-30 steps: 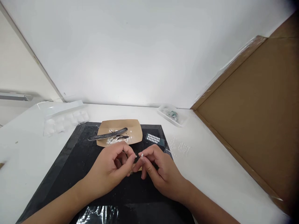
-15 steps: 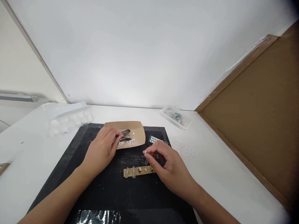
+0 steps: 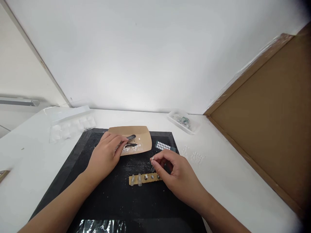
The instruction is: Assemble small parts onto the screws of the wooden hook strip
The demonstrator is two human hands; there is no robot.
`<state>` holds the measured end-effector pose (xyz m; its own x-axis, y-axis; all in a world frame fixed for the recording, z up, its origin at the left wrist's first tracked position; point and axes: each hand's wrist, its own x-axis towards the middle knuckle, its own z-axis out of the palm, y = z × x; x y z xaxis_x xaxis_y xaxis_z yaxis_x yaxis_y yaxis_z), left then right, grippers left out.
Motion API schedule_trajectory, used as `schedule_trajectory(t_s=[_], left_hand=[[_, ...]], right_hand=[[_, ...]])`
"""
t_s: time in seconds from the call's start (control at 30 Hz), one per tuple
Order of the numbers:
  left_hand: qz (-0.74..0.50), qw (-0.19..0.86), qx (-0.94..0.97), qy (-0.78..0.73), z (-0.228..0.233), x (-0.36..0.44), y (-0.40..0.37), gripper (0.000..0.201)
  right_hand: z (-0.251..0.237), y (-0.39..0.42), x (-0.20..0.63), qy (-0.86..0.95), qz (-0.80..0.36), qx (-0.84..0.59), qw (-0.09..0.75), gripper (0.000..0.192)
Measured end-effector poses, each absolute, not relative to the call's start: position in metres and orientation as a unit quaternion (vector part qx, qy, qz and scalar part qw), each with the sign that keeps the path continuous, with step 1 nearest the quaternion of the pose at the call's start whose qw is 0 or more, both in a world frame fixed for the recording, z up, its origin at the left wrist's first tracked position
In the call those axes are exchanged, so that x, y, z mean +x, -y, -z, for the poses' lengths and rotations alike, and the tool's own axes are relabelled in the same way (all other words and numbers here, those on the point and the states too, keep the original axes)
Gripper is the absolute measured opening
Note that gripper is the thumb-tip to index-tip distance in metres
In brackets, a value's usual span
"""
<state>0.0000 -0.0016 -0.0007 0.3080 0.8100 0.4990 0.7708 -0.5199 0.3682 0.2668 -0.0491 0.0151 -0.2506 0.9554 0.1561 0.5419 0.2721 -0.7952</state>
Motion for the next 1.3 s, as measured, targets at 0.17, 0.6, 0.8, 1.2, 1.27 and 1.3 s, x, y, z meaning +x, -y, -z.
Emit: schedule_trajectory(t_s=[0.17, 0.6, 0.8, 1.2, 1.27, 1.3], left_hand=[[-0.335, 0.074, 0.84, -0.42, -0.007, 0.005, 0.01, 0.022], [-0.199, 0.162, 0.908, -0.331, -0.006, 0.031, 0.039, 0.052], [-0.185, 0.156, 0.912, -0.331, 0.0, 0.033, 0.04, 0.034], [-0.176, 0.143, 0.914, -0.337, 0.0, 0.035, 0.042, 0.029], [-0.173, 0.141, 0.915, -0.336, 0.001, 0.034, 0.043, 0.03], [-0.172, 0.14, 0.916, -0.335, 0.001, 0.034, 0.043, 0.03]], right_hand=[[-0.016, 0.045, 0.27, 0.737, -0.308, -0.513, 0.314, 0.013], [-0.02, 0.042, 0.283, 0.809, -0.329, -0.446, 0.196, 0.006], [-0.017, 0.045, 0.282, 0.81, -0.328, -0.458, 0.16, 0.009], [-0.017, 0.047, 0.283, 0.793, -0.34, -0.486, 0.139, 0.017], [-0.017, 0.047, 0.284, 0.794, -0.338, -0.486, 0.14, 0.018], [-0.016, 0.047, 0.283, 0.795, -0.337, -0.485, 0.139, 0.018]])
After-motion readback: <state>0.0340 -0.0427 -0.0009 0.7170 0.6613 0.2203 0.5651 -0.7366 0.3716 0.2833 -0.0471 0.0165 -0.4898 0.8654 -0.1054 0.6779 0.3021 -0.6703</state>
